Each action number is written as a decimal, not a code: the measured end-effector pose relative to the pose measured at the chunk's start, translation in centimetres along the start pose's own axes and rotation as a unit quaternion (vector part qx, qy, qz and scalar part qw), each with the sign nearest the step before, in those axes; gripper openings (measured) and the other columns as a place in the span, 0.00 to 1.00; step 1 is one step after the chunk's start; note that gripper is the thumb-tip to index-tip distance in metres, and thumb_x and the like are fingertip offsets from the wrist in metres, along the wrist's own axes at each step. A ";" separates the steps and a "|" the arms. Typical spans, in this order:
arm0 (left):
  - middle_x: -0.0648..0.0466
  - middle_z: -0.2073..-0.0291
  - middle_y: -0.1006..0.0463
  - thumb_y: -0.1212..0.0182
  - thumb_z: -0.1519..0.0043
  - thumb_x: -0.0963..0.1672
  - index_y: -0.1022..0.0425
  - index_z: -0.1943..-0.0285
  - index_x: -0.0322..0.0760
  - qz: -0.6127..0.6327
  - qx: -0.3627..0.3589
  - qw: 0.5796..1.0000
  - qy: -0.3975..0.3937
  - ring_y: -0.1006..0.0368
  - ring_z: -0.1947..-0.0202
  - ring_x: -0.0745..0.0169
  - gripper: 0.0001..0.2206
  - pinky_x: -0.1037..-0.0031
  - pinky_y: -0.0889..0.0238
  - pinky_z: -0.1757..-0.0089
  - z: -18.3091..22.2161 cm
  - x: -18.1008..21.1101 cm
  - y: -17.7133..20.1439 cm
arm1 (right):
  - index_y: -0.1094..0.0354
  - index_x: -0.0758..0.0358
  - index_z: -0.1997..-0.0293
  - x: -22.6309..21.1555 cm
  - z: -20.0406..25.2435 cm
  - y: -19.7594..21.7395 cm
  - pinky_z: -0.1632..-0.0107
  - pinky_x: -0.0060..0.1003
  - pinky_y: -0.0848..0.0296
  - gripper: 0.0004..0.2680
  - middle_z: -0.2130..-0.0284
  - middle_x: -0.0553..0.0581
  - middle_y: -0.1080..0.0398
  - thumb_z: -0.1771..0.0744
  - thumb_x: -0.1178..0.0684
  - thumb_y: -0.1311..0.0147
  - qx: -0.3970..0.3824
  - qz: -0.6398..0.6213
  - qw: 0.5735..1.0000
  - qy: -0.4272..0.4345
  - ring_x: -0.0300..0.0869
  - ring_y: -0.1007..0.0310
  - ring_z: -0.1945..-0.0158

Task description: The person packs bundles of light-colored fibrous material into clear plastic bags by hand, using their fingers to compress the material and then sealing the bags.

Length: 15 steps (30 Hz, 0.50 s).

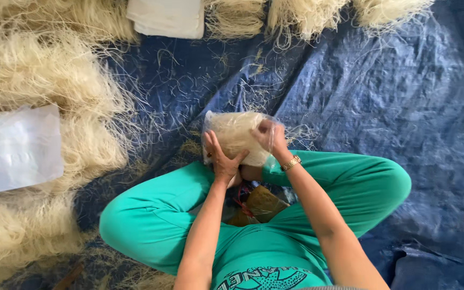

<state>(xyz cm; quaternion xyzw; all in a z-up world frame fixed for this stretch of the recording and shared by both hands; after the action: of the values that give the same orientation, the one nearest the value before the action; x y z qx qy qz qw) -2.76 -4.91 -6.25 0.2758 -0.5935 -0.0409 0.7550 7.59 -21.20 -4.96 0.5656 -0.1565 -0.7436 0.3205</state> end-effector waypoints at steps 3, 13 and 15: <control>0.50 0.27 0.47 0.19 0.63 0.57 0.35 0.39 0.47 -0.084 0.107 0.991 -0.015 0.50 0.29 0.53 0.43 0.59 0.56 0.36 -0.6 0.3 0.4 | 0.25 0.54 0.72 0.7 -0.3 -0.6 0.62 0.45 0.30 0.09 0.77 0.55 0.26 0.42 0.43 0.40 0.051 -0.044 0.994 -0.086 0.51 0.23 0.67; 0.51 0.48 0.27 0.23 0.57 0.47 0.23 0.49 0.43 -0.134 0.078 0.971 -0.181 0.32 0.43 0.43 0.25 0.51 0.43 0.43 0.0 -0.9 -0.3 | 0.24 0.45 0.67 0.5 1.7 -1.3 0.55 0.43 0.27 0.07 0.58 0.51 0.27 0.39 0.56 0.48 0.021 0.087 0.923 0.374 0.50 0.29 0.57; 0.61 0.56 0.23 0.34 0.43 0.46 0.21 0.56 0.50 -0.145 0.067 0.964 -0.211 0.27 0.50 0.56 0.08 0.64 0.38 0.49 0.1 -0.7 -0.6 | 0.25 0.57 0.63 -0.3 1.8 -1.1 0.57 0.49 0.26 0.10 0.64 0.58 0.26 0.42 0.58 0.50 -0.016 0.138 0.896 0.423 0.56 0.25 0.61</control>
<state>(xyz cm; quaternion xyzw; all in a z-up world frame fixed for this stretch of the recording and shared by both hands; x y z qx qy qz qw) -2.87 -5.14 -7.10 0.3939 -0.6947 -0.1671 0.5782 5.59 -20.42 -4.77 0.7943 -0.0706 -0.3850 0.4646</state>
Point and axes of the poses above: each hand's wrist, its own z-axis away from the middle knuckle, its own y-axis out of the back of the hand, x = y × z, the point moved 1 cm from there along -z, towards the middle knuckle
